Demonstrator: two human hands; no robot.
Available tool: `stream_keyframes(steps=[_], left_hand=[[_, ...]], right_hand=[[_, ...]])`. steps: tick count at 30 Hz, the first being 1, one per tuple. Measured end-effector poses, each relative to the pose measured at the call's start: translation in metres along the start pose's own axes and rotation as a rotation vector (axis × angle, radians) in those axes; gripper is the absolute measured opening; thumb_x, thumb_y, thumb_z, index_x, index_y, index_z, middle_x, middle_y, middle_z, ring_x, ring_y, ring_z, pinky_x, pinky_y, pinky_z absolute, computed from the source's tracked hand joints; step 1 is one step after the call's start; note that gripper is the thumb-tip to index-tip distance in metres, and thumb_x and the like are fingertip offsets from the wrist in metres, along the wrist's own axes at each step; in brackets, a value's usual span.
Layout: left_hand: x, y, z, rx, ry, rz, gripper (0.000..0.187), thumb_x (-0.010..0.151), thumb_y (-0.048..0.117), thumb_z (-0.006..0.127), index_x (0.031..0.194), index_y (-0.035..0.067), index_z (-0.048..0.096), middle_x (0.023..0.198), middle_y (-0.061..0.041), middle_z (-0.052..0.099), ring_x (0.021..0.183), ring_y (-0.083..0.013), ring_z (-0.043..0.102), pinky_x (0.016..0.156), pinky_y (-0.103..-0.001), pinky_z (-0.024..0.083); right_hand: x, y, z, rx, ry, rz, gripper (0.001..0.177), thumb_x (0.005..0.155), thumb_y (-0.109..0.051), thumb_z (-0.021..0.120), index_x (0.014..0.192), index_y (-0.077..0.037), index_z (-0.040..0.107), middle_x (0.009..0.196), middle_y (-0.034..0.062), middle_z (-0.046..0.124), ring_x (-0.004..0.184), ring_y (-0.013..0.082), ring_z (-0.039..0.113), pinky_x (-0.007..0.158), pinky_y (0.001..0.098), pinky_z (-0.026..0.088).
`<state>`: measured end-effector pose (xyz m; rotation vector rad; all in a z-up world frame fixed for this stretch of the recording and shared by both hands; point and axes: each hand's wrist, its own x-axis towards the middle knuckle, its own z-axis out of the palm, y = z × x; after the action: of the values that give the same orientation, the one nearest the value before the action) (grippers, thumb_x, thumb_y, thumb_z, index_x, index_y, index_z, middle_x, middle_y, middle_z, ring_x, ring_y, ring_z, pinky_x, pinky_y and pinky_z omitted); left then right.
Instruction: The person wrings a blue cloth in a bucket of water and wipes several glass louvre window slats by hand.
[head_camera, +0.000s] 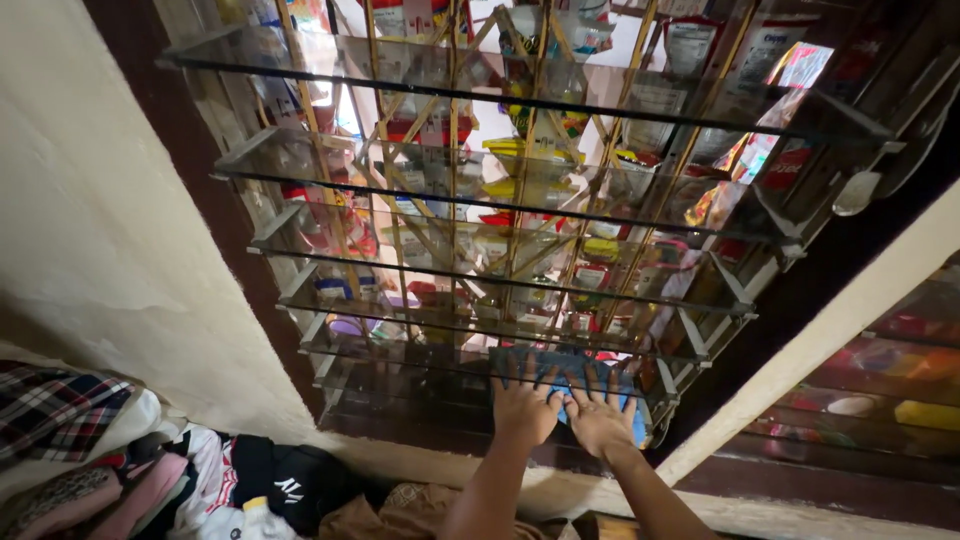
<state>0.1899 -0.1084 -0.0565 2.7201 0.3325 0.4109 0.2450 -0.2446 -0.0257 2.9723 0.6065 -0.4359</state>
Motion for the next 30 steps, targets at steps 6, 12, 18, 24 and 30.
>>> stream_keyframes(steps=[6, 12, 18, 24, 30], left_hand=[[-0.021, 0.0, -0.005, -0.033, 0.197, 0.134, 0.053, 0.095, 0.04, 0.055, 0.145, 0.024, 0.059, 0.158, -0.016, 0.038, 0.145, -0.0476, 0.026, 0.115, -0.072, 0.008], [-0.047, 0.0, -0.008, -0.06, 0.274, 0.216, 0.044, 0.094, 0.032, 0.062, 0.136, 0.018, 0.063, 0.154, -0.013, 0.048, 0.143, -0.045, 0.036, 0.115, -0.068, 0.018], [-0.07, -0.004, -0.003, -0.095, 0.213, 0.237, 0.045, 0.095, 0.017, 0.061, 0.139, 0.013, 0.062, 0.152, -0.01, 0.051, 0.142, -0.0376, 0.038, 0.112, -0.064, 0.026], [-0.116, -0.004, 0.003, -0.064, 0.334, 0.352, 0.046, 0.093, 0.016, 0.062, 0.139, 0.008, 0.06, 0.154, -0.013, 0.052, 0.145, -0.038, 0.038, 0.112, -0.061, 0.03], [-0.136, -0.03, 0.02, -0.232, -0.176, 0.334, 0.044, 0.105, 0.018, 0.057, 0.147, 0.005, 0.054, 0.147, -0.022, 0.052, 0.134, -0.0406, 0.048, 0.116, -0.057, 0.03]], right_hand=[[-0.008, 0.002, 0.03, 0.069, 0.213, -0.045, 0.058, 0.104, -0.049, 0.031, 0.16, -0.032, 0.028, 0.17, 0.0008, 0.018, 0.157, 0.0304, 0.012, 0.124, 0.058, 0.008], [-0.021, 0.007, 0.058, 0.204, 0.451, -0.165, 0.049, 0.101, -0.035, 0.046, 0.148, -0.022, 0.048, 0.16, 0.0028, 0.039, 0.151, 0.0304, 0.027, 0.122, 0.0542, 0.017], [-0.037, 0.016, 0.085, 0.46, 0.652, -0.313, 0.049, 0.089, -0.005, 0.058, 0.137, -0.015, 0.061, 0.149, 0.0089, 0.055, 0.144, 0.0324, 0.044, 0.119, 0.0482, 0.03], [-0.046, 0.027, 0.135, 0.446, 0.595, -0.413, 0.057, 0.082, 0.003, 0.058, 0.137, -0.012, 0.062, 0.148, 0.0127, 0.055, 0.144, 0.0336, 0.044, 0.119, 0.0472, 0.029], [-0.052, 0.041, 0.166, 0.374, 0.334, -0.352, 0.052, 0.092, -0.011, 0.059, 0.144, -0.018, 0.056, 0.149, 0.0102, 0.054, 0.139, 0.0294, 0.05, 0.121, 0.0419, 0.034]])
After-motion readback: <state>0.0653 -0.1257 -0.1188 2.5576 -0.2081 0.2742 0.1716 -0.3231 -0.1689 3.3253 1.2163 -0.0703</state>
